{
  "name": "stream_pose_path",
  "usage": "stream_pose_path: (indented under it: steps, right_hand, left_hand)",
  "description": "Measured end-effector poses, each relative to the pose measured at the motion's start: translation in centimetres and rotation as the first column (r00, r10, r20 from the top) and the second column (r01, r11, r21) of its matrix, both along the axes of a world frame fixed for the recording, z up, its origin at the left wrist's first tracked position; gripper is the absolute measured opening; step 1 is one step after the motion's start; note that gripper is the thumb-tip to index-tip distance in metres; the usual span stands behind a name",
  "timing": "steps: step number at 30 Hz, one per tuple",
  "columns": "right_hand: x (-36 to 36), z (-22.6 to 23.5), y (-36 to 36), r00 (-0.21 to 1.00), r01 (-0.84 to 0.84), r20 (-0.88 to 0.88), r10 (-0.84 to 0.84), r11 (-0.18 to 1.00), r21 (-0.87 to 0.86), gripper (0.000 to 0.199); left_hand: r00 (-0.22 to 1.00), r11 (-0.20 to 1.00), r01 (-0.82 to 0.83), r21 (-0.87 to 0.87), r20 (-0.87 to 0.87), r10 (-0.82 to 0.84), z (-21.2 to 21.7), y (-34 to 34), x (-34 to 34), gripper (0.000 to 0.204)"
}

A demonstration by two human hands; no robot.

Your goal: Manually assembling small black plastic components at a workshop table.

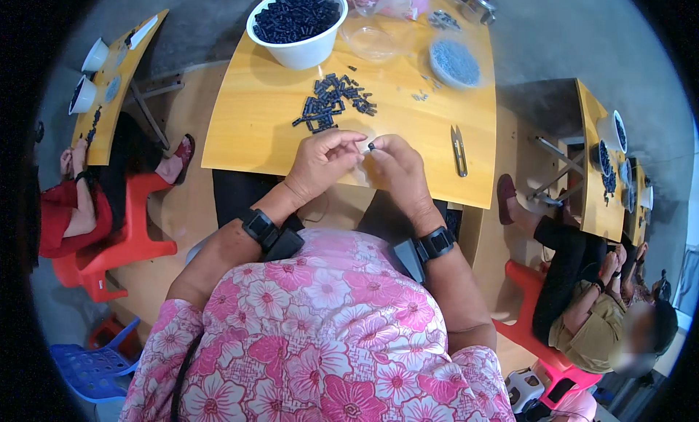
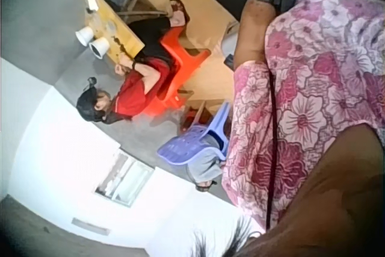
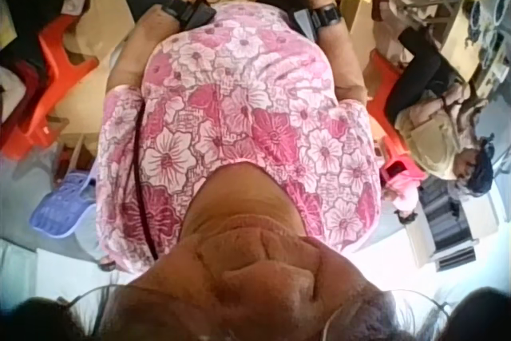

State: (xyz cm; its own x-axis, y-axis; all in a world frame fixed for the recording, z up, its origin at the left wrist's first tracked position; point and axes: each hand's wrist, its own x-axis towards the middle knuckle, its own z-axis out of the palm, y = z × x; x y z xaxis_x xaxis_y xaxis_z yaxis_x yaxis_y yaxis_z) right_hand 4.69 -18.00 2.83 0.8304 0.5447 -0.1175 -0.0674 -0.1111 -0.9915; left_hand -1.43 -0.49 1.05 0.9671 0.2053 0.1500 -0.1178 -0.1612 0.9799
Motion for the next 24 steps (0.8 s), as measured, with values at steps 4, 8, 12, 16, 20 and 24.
stream_pose_path:
  steps: [4,8,12,16,20,24]
  right_hand:
    - [-0.6,0.3,-0.2,0.993,-0.030,-0.108,0.039,0.996,0.082,0.009]
    - [-1.0,0.8,-0.5,0.975,0.005,-0.223,0.021,0.993,0.118,0.009]
    - [-1.3,0.2,-0.8,0.939,0.035,-0.341,0.048,0.971,0.235,0.010]
    - [-1.6,0.2,-0.9,0.911,0.137,-0.412,-0.013,0.952,0.273,0.010]
    - [-1.7,0.1,-1.0,0.894,0.160,-0.448,-0.004,0.936,0.313,0.009]
    - [-1.5,-0.5,-1.4,0.890,0.152,-0.455,0.007,0.938,0.312,0.009]
  left_hand:
    - [0.996,0.999,0.019,0.038,0.090,-0.022,1.1,-0.7,0.4,0.017]
    - [0.995,0.998,0.059,0.014,0.077,-0.060,1.6,-0.8,0.2,0.014]
    - [0.994,0.996,0.085,-0.037,0.075,-0.082,1.3,-1.0,-0.1,0.011]
    - [0.993,0.991,0.111,-0.070,0.049,-0.108,1.4,-1.3,0.0,0.013]
    - [0.992,0.985,0.122,-0.125,-0.005,-0.124,1.7,-1.5,-0.1,0.013]
    - [0.984,0.978,0.137,-0.158,-0.089,-0.152,2.8,-1.5,-0.3,0.013]
